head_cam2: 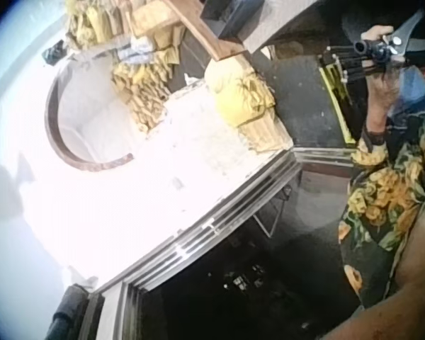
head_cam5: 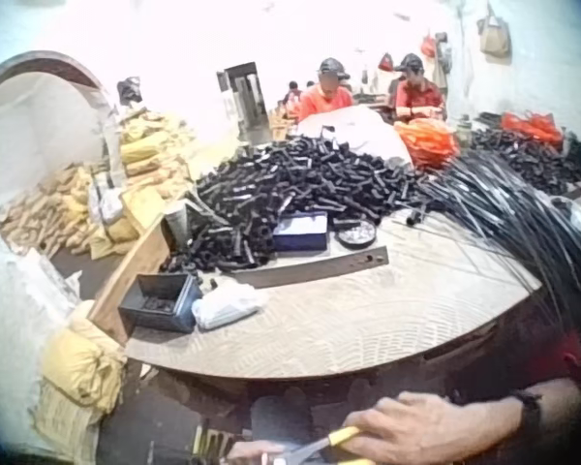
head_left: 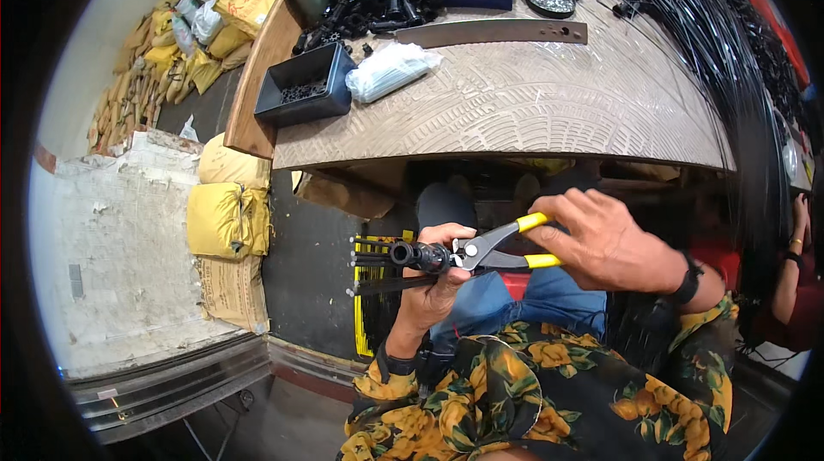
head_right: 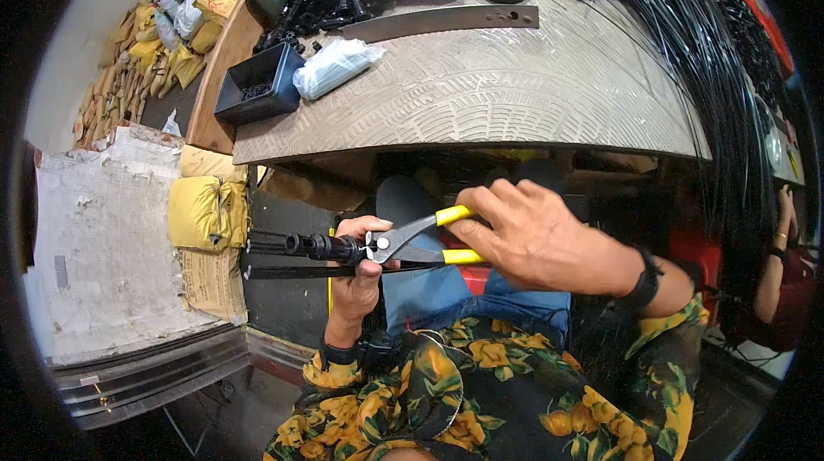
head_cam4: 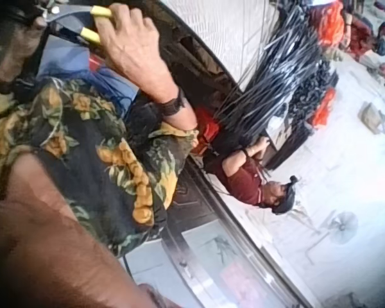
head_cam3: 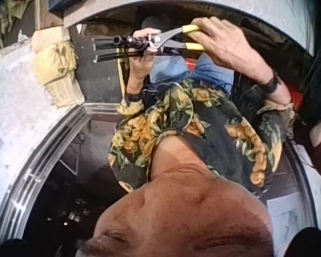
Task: Trimming and assembling umbrella rib components using pliers and plastic connectors at a factory workbench.
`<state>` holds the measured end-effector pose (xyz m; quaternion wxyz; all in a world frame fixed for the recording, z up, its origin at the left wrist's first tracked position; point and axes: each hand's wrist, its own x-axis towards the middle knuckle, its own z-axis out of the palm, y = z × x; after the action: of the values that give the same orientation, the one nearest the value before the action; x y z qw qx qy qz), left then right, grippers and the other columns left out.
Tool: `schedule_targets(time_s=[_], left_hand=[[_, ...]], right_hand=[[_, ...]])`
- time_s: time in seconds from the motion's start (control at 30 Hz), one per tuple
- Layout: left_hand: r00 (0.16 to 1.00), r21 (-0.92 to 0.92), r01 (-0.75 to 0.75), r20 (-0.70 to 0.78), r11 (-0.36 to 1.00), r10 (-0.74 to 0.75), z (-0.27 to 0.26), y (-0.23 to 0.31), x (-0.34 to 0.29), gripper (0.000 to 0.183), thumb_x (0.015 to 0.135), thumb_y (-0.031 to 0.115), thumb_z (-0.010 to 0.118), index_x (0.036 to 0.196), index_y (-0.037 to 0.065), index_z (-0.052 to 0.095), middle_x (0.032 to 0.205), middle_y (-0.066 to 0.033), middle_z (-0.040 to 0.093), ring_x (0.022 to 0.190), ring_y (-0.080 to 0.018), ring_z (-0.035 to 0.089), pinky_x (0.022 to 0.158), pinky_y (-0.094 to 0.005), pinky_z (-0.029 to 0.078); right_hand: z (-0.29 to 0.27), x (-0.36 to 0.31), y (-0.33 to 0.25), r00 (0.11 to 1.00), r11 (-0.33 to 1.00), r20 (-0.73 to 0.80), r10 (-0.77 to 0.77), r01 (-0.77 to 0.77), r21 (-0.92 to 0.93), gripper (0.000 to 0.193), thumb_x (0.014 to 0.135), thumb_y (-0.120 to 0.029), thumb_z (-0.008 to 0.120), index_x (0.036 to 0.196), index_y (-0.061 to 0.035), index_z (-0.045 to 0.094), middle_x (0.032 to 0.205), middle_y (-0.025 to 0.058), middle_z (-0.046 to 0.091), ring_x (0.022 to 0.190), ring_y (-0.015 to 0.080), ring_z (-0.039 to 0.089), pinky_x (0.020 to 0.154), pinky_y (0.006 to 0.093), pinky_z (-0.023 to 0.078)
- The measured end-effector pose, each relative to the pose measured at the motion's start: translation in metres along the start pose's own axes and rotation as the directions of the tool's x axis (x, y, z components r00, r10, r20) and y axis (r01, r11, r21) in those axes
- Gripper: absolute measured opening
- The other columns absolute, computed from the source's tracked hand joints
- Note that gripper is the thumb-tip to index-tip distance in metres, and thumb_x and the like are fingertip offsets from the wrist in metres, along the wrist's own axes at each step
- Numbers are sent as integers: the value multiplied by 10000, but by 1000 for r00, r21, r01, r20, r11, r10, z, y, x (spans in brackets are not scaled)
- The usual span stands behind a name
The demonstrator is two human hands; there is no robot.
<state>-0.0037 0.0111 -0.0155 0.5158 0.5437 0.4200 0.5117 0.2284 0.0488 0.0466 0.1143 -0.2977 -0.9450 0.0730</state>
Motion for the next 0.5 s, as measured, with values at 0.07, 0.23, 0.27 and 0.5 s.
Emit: schedule_targets(time_s=[0.07, 0.23, 0.27, 0.5], left_hand=[[998, 18, -53, 24, 998, 52, 0, 1, 2, 742, 777, 654, 454, 1073, -26, 476, 952, -59, 505, 735, -91, 532, 621, -215, 459], [999, 68, -51, 7, 996, 51, 3, 11, 5, 860, 791, 725, 227, 1052, -48, 497, 894, -56, 525, 676, -88, 499, 578, -215, 429], [999, 34, -17, 42, 999, 16, 2, 13, 5, 860, 796, 720, 234, 1058, -55, 500, 861, -55, 532, 665, -95, 499, 572, -224, 427], [997, -82, -10, 82, 997, 17, 1, 15, 13, 862, 810, 703, 241, 1018, -85, 523, 792, -87, 544, 702, -129, 530, 613, -240, 430]], right_hand=[[20, -4, -10, 988, 996, -132, 79, -73, 50, 282, 728, -144, 578, 1007, -102, 559, 999, 69, 512, 805, 187, 504, 629, 302, 379], [37, -11, -12, 973, 980, -212, 89, -48, 191, 319, 682, -78, 606, 998, -78, 561, 983, 103, 522, 787, 236, 529, 642, 328, 433], [25, -11, -4, 992, 960, -114, 47, -13, 279, 344, 677, -86, 609, 1017, -66, 556, 1007, 117, 520, 813, 269, 536, 668, 357, 456], [7, -11, 4, 786, -318, 524, -329, -614, 722, 352, 918, -353, 452, 952, -4, 476, 936, 131, 593, 682, 164, 622, 601, 267, 522]])
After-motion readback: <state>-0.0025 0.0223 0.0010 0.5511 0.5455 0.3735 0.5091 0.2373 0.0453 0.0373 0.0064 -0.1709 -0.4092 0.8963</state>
